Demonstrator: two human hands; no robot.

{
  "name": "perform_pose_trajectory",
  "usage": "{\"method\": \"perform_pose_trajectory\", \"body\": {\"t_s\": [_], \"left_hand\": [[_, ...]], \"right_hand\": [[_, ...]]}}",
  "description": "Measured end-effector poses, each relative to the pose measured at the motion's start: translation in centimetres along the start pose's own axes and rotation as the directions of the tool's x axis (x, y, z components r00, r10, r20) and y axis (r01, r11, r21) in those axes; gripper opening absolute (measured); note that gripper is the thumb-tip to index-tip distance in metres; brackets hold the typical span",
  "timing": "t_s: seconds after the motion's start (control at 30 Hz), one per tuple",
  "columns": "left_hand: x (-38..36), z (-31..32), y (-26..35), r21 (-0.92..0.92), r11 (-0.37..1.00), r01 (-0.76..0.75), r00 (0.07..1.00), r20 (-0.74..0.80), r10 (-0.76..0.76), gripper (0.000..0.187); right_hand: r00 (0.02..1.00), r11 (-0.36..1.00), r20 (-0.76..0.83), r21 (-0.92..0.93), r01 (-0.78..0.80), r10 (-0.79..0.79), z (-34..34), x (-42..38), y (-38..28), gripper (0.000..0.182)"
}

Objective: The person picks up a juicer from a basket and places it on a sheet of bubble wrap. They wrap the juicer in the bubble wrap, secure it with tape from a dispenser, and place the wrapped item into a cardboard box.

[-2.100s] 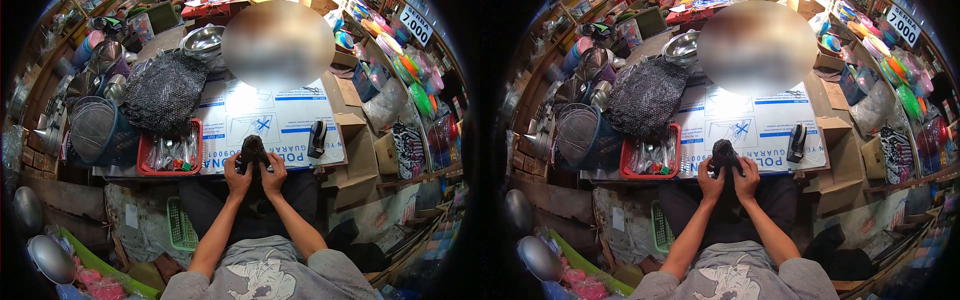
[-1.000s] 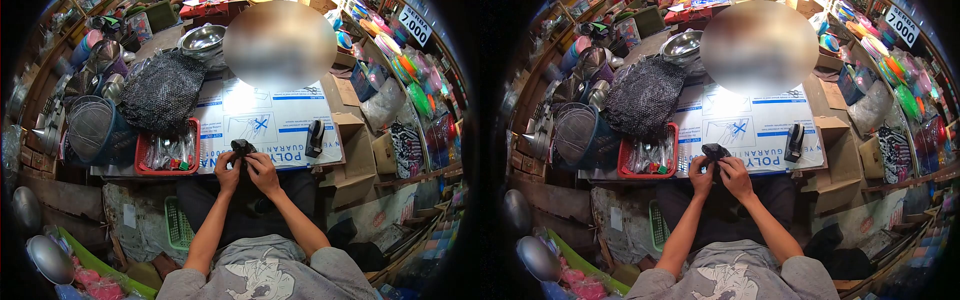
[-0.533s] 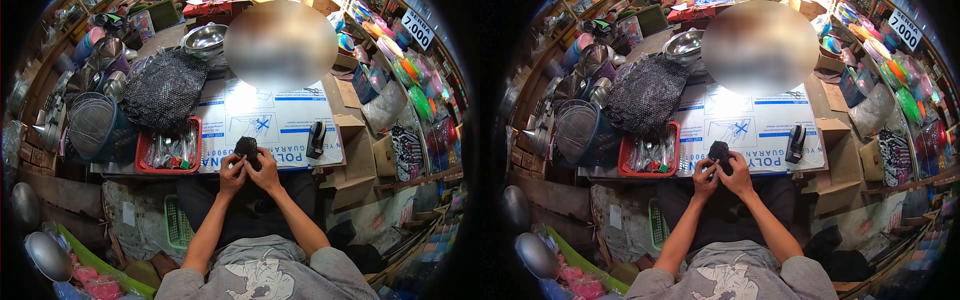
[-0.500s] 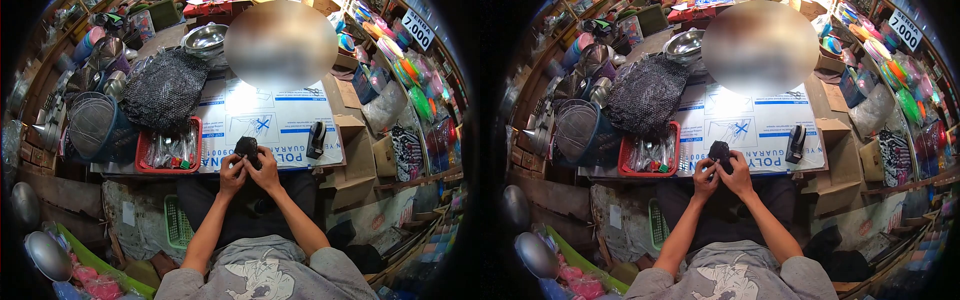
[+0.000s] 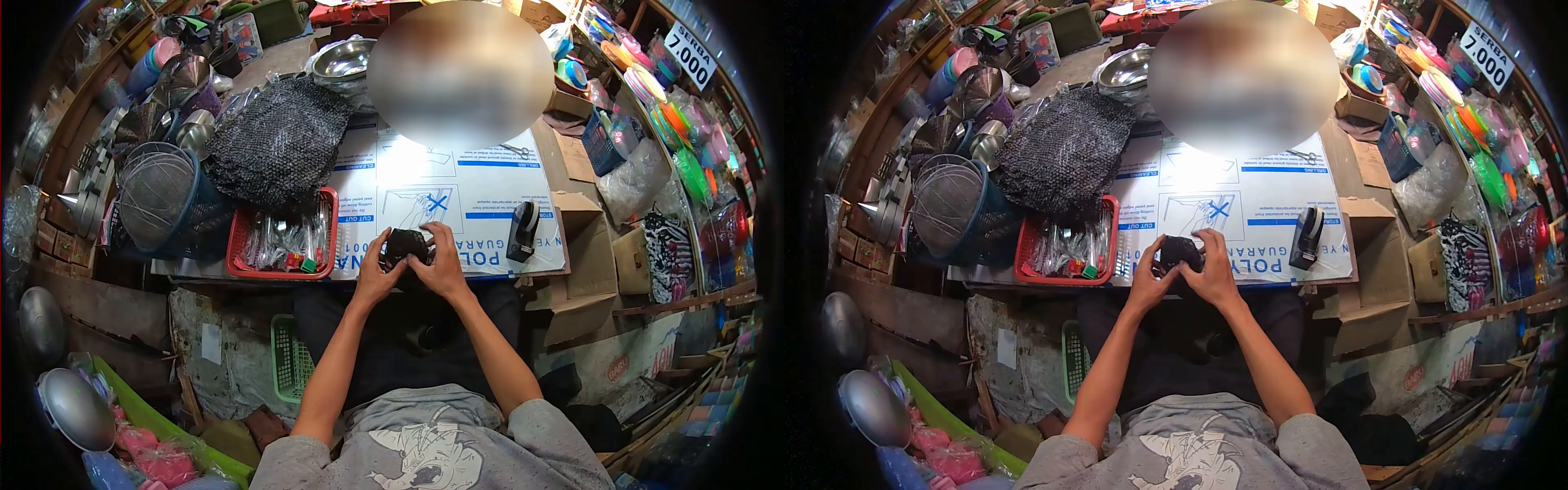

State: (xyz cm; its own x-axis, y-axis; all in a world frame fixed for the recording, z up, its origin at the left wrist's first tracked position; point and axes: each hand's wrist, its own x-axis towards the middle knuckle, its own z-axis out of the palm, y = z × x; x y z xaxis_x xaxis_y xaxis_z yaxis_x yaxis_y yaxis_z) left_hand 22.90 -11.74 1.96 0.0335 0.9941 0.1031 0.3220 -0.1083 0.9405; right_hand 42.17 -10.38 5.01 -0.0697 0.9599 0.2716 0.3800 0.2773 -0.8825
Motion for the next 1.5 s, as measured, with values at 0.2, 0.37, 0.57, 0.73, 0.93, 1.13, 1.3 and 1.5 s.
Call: {"method": "perform_pose_trajectory", "body": {"t_s": [0.2, 0.37, 0.57, 0.73, 0.93, 1.13, 1.3, 1.5], "left_hand": [[0.8, 1.2, 0.8, -0.034, 0.998, -0.048, 0.998, 0.041, 0.05, 0.082], [1.0, 1.9, 1.6, -0.007, 0.998, -0.055, 0.998, -0.012, 0.055, 0.083], [0.1, 2.3, 0.6, 0.025, 0.99, -0.142, 0.98, -0.136, 0.144, 0.054], [-1.0, 2.0, 1.5, 0.087, 0.957, -0.275, 0.954, -0.102, 0.283, 0.038], [-0.6, 2.0, 0.7, 0.086, 0.962, -0.259, 0.95, -0.159, 0.27, 0.039], [0.0, 1.9, 0.1, 0.01, 0.973, -0.231, 0.962, -0.148, 0.23, 0.03], [0.7, 2.5, -0.7, -0.072, 0.979, -0.188, 0.976, -0.126, 0.178, 0.024], [0.9, 1.2, 2.1, -0.076, 0.962, -0.263, 0.965, -0.019, 0.262, 0.017]], "right_hand": [[0.999, 0.998, 0.029, -0.058, -0.027, 0.029, -0.6, 1.0, -1.8, 0.056], [0.969, 0.972, -0.089, -0.006, -0.233, 0.232, 0.0, 0.1, -1.3, 0.033], [0.744, 0.547, 0.07, 0.633, -0.548, 0.664, 0.6, -0.2, -1.0, 0.02], [0.72, 0.439, 0.121, 0.719, -0.538, 0.683, 0.6, -0.2, -0.4, 0.026], [0.707, 0.397, 0.133, 0.749, -0.531, 0.694, 1.6, -1.1, -1.8, 0.026], [0.695, 0.46, 0.023, 0.734, -0.5, 0.719, 3.3, -4.3, -1.3, 0.023], [0.737, 0.624, -0.096, 0.612, -0.486, 0.669, 5.1, -6.5, 1.4, 0.026], [0.817, 0.789, -0.169, 0.425, -0.444, 0.551, 4.3, -6.7, 2.4, 0.032]]}}
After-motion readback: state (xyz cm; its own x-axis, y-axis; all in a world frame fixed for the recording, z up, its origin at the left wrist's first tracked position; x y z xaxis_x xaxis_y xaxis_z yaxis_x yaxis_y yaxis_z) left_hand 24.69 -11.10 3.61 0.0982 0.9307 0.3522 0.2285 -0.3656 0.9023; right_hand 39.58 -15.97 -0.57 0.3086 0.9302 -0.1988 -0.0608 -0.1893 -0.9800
